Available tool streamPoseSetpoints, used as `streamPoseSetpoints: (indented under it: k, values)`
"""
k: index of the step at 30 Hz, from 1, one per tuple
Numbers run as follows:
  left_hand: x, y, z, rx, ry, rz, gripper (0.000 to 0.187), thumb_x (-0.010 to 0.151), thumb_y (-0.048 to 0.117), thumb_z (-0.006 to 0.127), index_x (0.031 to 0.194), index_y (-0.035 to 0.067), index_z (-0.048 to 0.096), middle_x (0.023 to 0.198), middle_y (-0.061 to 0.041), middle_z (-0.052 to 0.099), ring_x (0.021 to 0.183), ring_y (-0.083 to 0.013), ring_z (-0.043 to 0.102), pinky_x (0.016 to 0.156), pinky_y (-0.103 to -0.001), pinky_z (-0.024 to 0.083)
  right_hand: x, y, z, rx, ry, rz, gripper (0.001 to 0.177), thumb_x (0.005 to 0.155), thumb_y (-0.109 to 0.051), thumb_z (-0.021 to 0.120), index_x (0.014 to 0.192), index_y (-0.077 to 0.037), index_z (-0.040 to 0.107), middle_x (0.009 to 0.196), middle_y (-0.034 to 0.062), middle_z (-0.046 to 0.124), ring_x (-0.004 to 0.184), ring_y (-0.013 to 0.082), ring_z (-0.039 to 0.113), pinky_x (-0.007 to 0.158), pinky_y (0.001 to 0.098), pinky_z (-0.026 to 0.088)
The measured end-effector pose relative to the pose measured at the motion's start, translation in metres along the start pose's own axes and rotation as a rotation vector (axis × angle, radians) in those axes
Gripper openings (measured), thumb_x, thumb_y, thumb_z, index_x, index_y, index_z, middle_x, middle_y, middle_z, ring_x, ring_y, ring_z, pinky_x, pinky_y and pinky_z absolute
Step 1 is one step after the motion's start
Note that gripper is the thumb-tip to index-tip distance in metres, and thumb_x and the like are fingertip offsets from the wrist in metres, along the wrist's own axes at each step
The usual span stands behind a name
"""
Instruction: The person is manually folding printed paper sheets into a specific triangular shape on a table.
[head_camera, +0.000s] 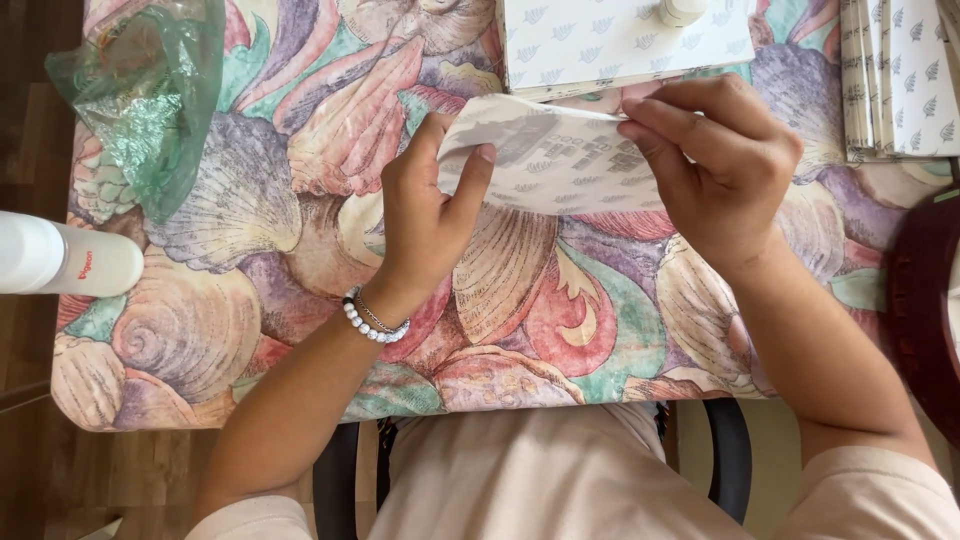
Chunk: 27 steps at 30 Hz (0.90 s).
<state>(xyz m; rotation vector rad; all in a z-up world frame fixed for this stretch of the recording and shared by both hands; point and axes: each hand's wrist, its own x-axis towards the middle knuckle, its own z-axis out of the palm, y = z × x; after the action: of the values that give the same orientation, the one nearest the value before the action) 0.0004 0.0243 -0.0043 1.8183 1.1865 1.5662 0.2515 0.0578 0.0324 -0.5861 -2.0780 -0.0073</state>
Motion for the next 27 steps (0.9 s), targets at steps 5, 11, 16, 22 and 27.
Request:
streamPoseSetpoints:
  k: [5, 11, 16, 22, 27]
  values:
    - [0.000, 0.002, -0.002, -0.002, 0.010, -0.007, 0.017, 0.107, 0.023, 0.054, 0.109, 0.005, 0.055, 0.096, -0.007, 0.070, 0.086, -0.0195, 0.068, 0.072, -0.030, 0.053, 0.005, -0.003, 0.006, 0.008, 0.017, 0.005, 0.011, 0.103, 0.019, 0.081, 0.112, 0.017, 0.076, 0.104, 0.0279, 0.068, 0.091, 0.0363, 0.068, 0.079, 0.0406, 0.058]
    - [-0.004, 0.008, -0.002, -0.008, 0.003, -0.027, 0.026, 0.111, 0.029, 0.045, 0.103, 0.006, 0.054, 0.071, 0.003, 0.043, 0.057, -0.0076, 0.035, 0.051, -0.025, 0.028, 0.012, -0.011, -0.003, 0.002, -0.007, 0.052, 0.006, 0.106, 0.019, 0.083, 0.110, 0.017, 0.078, 0.103, 0.0287, 0.071, 0.090, 0.0352, 0.070, 0.076, 0.0391, 0.057]
    - [-0.017, 0.033, -0.004, -0.053, -0.028, -0.156, 0.026, 0.109, 0.028, 0.046, 0.109, 0.004, 0.058, 0.077, 0.001, 0.052, 0.067, -0.0083, 0.045, 0.059, -0.028, 0.037, 0.023, -0.034, -0.025, 0.016, -0.107, 0.178, 0.004, 0.111, 0.020, 0.080, 0.109, 0.018, 0.077, 0.104, 0.0286, 0.068, 0.092, 0.0351, 0.066, 0.082, 0.0412, 0.050]
    - [-0.053, 0.035, -0.004, -0.132, -0.151, -0.437, 0.044, 0.104, 0.045, 0.045, 0.116, 0.008, 0.065, 0.066, 0.008, 0.042, 0.054, -0.0038, 0.031, 0.046, -0.025, 0.022, 0.029, -0.044, -0.030, 0.012, -0.305, 0.218, 0.005, 0.103, 0.019, 0.082, 0.103, 0.015, 0.079, 0.097, 0.0264, 0.074, 0.083, 0.0299, 0.071, 0.070, 0.0340, 0.058]
    - [-0.057, 0.003, -0.011, 0.450, -0.301, -0.134, 0.077, 0.107, 0.055, 0.032, 0.151, -0.009, 0.029, 0.134, -0.028, 0.063, 0.047, -0.0044, 0.041, 0.033, -0.016, 0.032, 0.001, -0.021, 0.001, 0.137, -0.521, 0.377, 0.007, 0.096, 0.001, 0.074, 0.100, 0.003, 0.080, 0.093, 0.0139, 0.075, 0.076, 0.0223, 0.072, 0.070, 0.0310, 0.062]
